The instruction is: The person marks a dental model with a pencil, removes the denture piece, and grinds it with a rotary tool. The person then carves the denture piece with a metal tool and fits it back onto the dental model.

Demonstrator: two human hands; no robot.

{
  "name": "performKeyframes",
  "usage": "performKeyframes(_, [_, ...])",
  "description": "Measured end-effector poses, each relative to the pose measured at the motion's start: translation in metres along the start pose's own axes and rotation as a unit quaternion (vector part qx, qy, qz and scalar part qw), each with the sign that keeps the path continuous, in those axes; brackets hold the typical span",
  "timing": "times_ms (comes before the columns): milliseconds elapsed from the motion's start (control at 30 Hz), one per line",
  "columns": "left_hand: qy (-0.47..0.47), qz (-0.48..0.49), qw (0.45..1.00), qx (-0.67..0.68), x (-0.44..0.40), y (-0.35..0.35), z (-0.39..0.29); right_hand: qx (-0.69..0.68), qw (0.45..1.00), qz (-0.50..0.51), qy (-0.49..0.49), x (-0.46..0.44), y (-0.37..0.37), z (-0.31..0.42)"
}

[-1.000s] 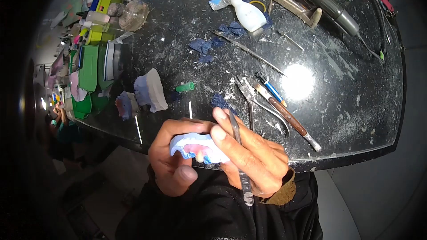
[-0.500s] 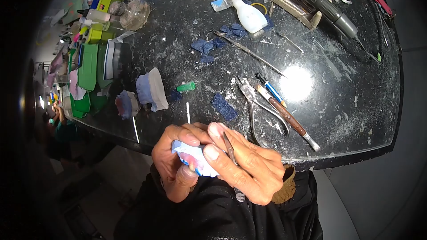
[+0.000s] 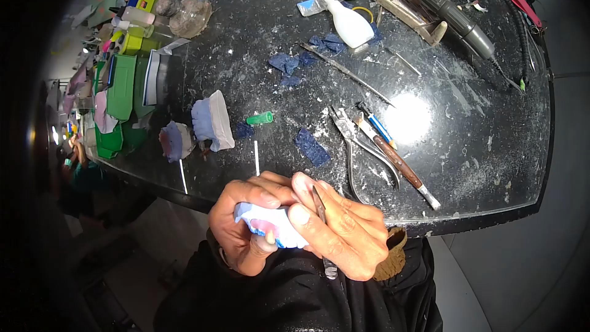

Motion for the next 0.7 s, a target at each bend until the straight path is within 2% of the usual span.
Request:
performKeyframes(133, [-0.03, -0.012, 0.999, -0.04, 0.0004, -0.001, -0.0042, -0.05, 0.999, 0.001, -0.022, 0.0025, -0.0005, -0.0012])
performKeyframes(300, [-0.016, -0.024, 0.998, -0.05, 0.0009, -0.0011, -0.0032, -0.077, 0.996, 0.021, -0.042, 0.0015, 0.0007, -0.0039])
performKeyframes(467, [-0.029, -0.016, 0.998, -0.053, -0.0032, -0.0014, -0.0045, -0.035, 0.999, 0.029, 0.01, -0.0002, 0.0031, -0.0017])
performKeyframes(700, [-0.048, -0.012, 0.998, -0.041, -0.0037, 0.0001, -0.0017, -0.04, 0.999, 0.018, -0.013, -0.0005, 0.0023, -0.0051])
Point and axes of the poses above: each hand's wrist, its own x-axis away from the middle knuckle, its own y-axis out of the back of the hand, z = x × y, the point moved 7 cm from there along -x, towards the middle knuckle, and after that the axes turned 12 degrees about z, right-handed, at the moved point
